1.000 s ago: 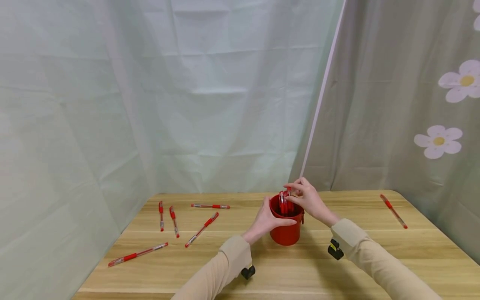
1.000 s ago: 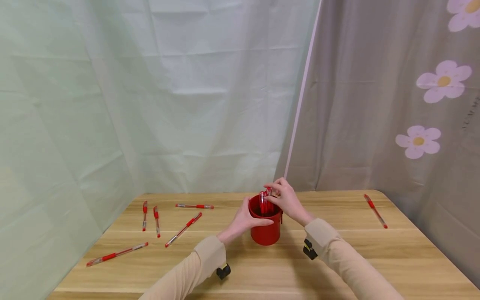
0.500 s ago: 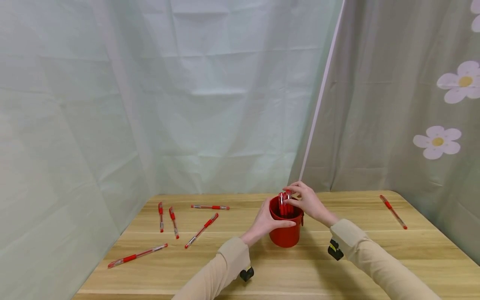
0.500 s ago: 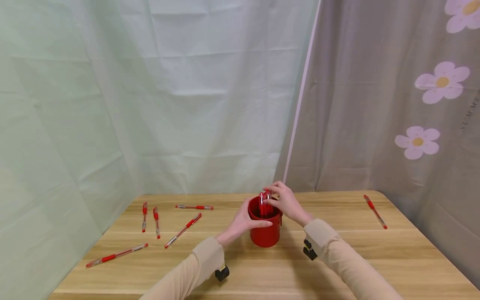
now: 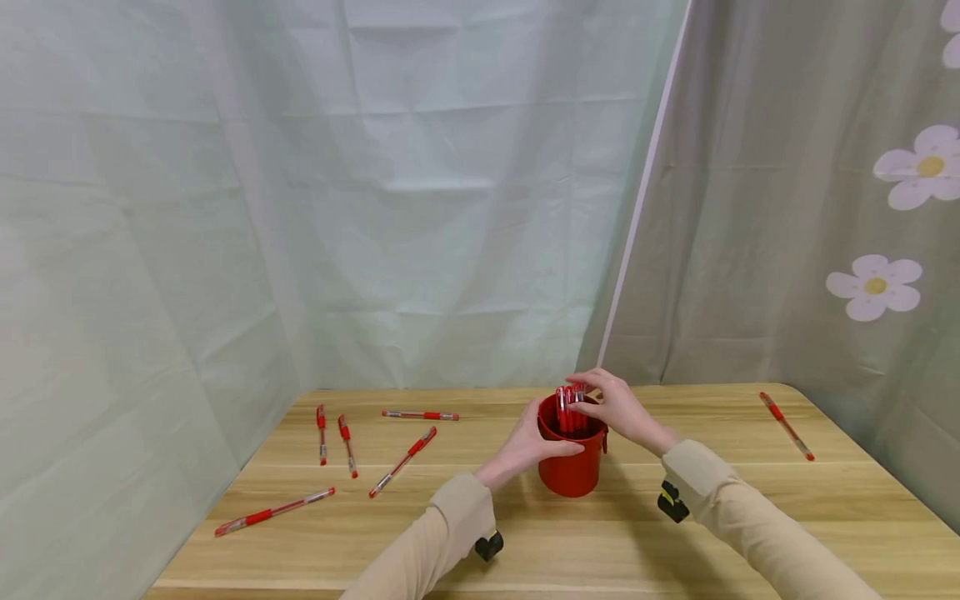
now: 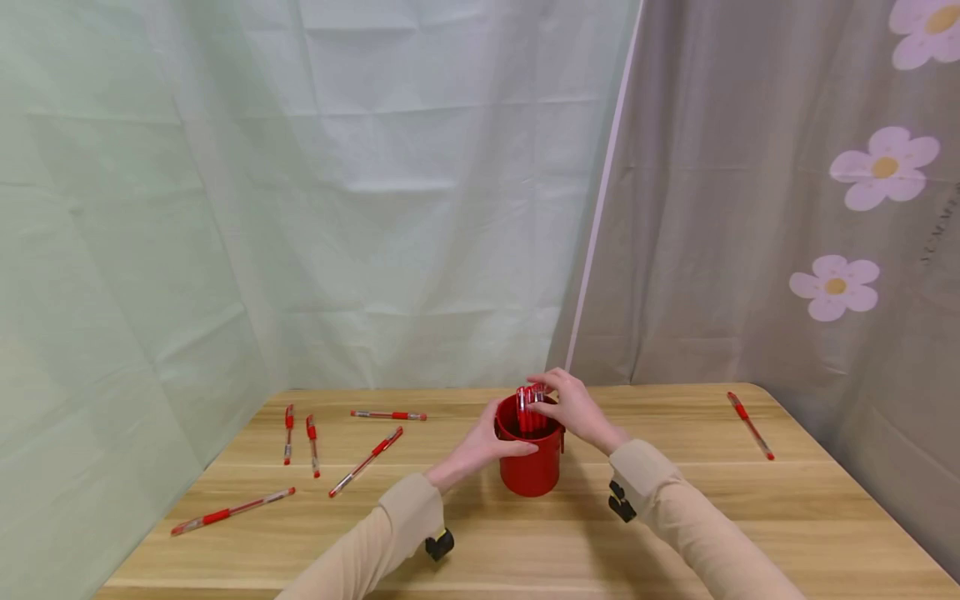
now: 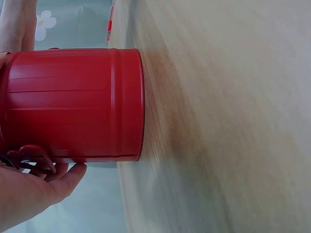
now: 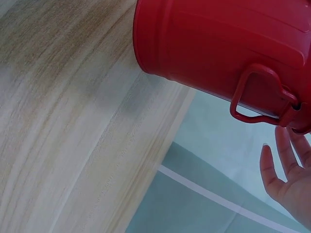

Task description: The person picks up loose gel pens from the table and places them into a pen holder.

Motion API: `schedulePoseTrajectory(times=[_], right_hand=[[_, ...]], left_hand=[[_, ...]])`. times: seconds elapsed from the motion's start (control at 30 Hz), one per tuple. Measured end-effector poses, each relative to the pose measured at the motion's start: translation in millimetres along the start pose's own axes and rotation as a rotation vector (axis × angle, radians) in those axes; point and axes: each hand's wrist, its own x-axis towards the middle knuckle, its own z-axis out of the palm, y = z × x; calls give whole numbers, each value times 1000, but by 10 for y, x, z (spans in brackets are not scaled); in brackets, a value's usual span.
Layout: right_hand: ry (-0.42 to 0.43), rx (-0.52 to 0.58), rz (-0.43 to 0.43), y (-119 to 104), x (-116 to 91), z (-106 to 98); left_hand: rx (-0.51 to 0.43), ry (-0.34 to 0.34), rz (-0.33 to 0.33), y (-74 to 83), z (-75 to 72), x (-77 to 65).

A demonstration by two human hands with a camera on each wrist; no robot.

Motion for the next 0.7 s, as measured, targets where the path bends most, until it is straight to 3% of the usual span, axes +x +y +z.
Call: schedulePoseTrajectory(times=[0.7], right_hand=[[49,24,43,-36,-49,-137]], left_hand=[[-4,5,-34,-18,-46,-3]])
